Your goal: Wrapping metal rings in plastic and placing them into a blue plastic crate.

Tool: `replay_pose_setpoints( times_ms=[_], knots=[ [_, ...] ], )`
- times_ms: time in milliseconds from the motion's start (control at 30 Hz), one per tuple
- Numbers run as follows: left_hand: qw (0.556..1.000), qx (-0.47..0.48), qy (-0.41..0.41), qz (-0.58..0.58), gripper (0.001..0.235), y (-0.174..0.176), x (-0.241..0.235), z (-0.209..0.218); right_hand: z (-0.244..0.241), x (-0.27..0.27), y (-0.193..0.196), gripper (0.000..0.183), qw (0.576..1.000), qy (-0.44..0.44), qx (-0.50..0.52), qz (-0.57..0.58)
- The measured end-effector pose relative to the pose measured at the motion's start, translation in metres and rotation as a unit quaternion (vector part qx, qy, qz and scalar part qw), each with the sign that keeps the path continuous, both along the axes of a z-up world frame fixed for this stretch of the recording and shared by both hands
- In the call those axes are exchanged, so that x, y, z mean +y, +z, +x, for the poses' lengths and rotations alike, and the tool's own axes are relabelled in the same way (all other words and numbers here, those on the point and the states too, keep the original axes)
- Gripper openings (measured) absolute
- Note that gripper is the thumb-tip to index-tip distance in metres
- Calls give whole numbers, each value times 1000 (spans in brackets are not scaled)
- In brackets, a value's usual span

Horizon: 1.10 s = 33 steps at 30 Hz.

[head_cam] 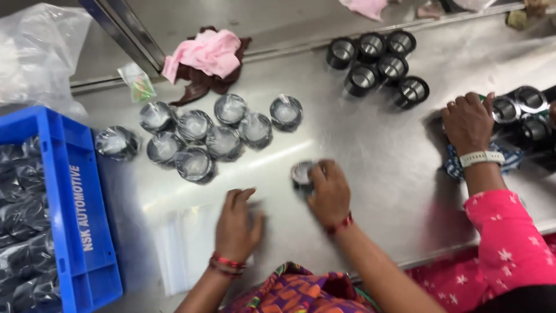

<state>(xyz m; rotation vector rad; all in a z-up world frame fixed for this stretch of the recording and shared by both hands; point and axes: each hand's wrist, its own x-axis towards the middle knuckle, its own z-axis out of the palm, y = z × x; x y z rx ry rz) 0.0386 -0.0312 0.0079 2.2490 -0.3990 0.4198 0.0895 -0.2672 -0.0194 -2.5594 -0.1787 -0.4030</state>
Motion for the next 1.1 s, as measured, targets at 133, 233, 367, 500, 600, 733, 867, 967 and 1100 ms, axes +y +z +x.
replay_pose_setpoints(
  times_ms=[133, 233, 367, 500, 600, 733, 867, 967, 1100],
  knots=[
    [989, 118, 43, 74, 24, -1, 22, -27, 58, -60, -8, 58, 990, 103, -94, 1],
    [987, 125, 3, 105, 17, 0, 27, -29, 143, -155, -6, 84, 986, 6, -142, -87],
    [989, 122, -39, 74, 13, -6, 15, -12, 193, -235, 11, 107, 969, -203, 12, -143],
    [989, 131, -13, 74, 7, -21, 4, 9, 166, -217, -5, 92, 962, -197, 138, -134],
    [994, 100, 9, 41, 5, -25, -5, 12, 93, -157, 2, 88, 976, -146, 107, -121],
    [990, 120, -27, -75, 5, -21, -21, 13, 20, -81, 20, 72, 997, 37, 23, -61],
    [962, 191, -37, -191, 6, -33, -30, 10, 1, -54, 44, 75, 956, 203, 164, 132],
    [927, 270, -29, -260, 5, -29, -25, 13, 14, -31, 58, 87, 854, 199, 440, 194],
    [899, 232, -149, -341, 4, -8, -12, 24, 17, -21, 49, 77, 833, 75, 536, 116]
  ],
)
